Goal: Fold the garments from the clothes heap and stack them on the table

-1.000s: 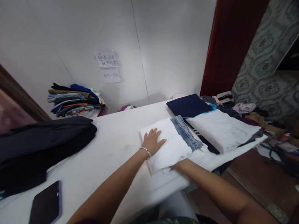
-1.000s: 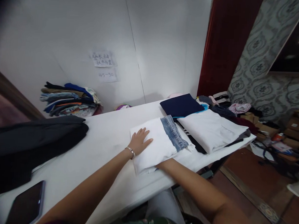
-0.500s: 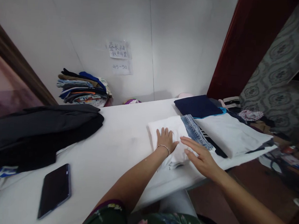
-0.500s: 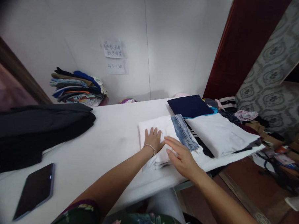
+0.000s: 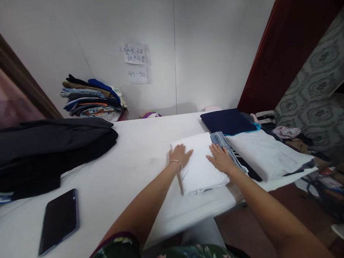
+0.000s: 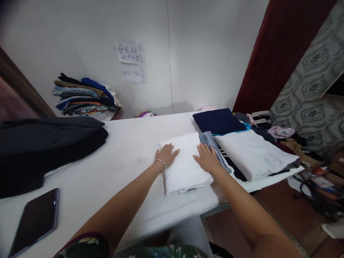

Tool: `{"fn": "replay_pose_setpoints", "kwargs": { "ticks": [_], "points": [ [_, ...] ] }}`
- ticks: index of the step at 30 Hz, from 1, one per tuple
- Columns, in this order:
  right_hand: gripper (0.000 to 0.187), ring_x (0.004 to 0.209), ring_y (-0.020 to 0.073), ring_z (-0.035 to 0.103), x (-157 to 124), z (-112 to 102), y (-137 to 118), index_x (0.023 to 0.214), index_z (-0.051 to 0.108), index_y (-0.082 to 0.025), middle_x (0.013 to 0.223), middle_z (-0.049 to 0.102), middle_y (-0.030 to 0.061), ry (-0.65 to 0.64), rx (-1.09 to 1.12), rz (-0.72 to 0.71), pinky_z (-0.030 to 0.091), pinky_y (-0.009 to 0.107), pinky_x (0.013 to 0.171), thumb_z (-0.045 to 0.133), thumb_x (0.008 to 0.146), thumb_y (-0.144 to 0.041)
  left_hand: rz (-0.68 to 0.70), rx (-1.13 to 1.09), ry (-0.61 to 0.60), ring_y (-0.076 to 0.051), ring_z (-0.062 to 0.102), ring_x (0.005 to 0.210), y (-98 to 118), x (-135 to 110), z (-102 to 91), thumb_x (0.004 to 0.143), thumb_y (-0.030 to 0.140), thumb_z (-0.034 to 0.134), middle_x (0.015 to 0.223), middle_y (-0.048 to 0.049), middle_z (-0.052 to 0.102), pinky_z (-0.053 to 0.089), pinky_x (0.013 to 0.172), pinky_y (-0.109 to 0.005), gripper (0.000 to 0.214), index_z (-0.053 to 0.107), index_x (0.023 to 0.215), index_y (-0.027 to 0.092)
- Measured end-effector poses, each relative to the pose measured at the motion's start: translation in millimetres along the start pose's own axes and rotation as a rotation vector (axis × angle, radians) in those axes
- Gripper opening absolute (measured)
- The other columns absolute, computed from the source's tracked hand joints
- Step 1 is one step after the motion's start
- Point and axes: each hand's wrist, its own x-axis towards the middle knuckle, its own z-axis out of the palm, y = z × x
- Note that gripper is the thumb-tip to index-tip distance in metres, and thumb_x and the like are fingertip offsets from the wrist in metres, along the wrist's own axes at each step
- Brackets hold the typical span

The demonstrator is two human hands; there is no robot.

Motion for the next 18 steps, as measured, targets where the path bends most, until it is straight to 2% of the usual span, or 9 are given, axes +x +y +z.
{"fn": "replay_pose_setpoints", "kwargs": {
  "ticks": [4, 9, 11, 13, 16, 18],
  "points": [
    [0.063, 0.142, 0.0281, 0.023, 3, -3, -3, 0.145, 0.035, -0.013, 0.154, 0.027, 0.0119, -0.019, 0.0, 0.007, 0.017, 0.05, 0.114, 0.026, 0.094, -0.05, -0.163, -0.139, -0.036, -0.024, 0.027, 0.142, -21, 22, -7.9, 0.088, 0.051, 0.039, 0.152, -0.0084, 0.035, 0.023, 0.114, -0.042, 0.054, 0.05, 0.132, 0.02],
    [0.06, 0.141, 0.0297, 0.025, 4, -15, -1, 0.142, 0.04, -0.017, 0.153, 0.03, 0.0122, -0.057, 0.019, 0.025, 0.017, 0.052, 0.113, 0.029, 0.093, -0.05, -0.316, -0.242, 0.057, -0.034, 0.041, 0.133, -30, 28, -15.3, 0.081, 0.054, 0.053, 0.143, -0.0186, 0.046, 0.033, 0.108, -0.045, 0.064, 0.05, 0.13, 0.014],
    [0.063, 0.141, 0.0345, 0.023, -1, -22, 5, 0.142, 0.04, -0.018, 0.153, 0.029, 0.0138, -0.027, 0.019, 0.122, 0.018, 0.057, 0.111, 0.033, 0.091, -0.054, -0.371, -0.32, 0.072, -0.034, 0.046, 0.129, -32, 29, -17.8, 0.078, 0.055, 0.058, 0.139, -0.0209, 0.049, 0.04, 0.102, -0.042, 0.069, 0.048, 0.131, 0.011],
    [0.068, 0.139, 0.0383, 0.024, -9, -27, 15, 0.145, 0.036, -0.018, 0.154, 0.027, 0.0156, 0.027, 0.049, 0.259, 0.023, 0.059, 0.107, 0.036, 0.089, -0.058, -0.415, -0.42, 0.054, -0.032, 0.056, 0.118, -32, 29, -18.2, 0.076, 0.057, 0.061, 0.132, -0.0215, 0.056, 0.049, 0.09, -0.038, 0.073, 0.049, 0.13, 0.009],
    [0.076, 0.133, 0.0364, 0.038, -23, -25, 36, 0.148, 0.028, -0.017, 0.15, 0.033, 0.0168, 0.011, 0.192, 0.424, 0.035, 0.051, 0.102, 0.037, 0.087, -0.063, -0.444, -0.575, 0.005, -0.028, 0.068, 0.092, -29, 29, -14.5, 0.072, 0.06, 0.064, 0.112, -0.0196, 0.068, 0.055, 0.069, -0.035, 0.071, 0.057, 0.119, 0.008],
    [0.081, 0.123, 0.0346, 0.05, -28, -20, 47, 0.149, 0.026, -0.017, 0.142, 0.046, 0.0163, -0.051, 0.284, 0.497, 0.041, 0.047, 0.098, 0.039, 0.085, -0.065, -0.438, -0.65, 0.0, -0.027, 0.069, 0.085, -25, 27, -11.2, 0.068, 0.058, 0.069, 0.104, -0.0182, 0.071, 0.055, 0.065, -0.034, 0.068, 0.061, 0.113, 0.007]
  ]
}}
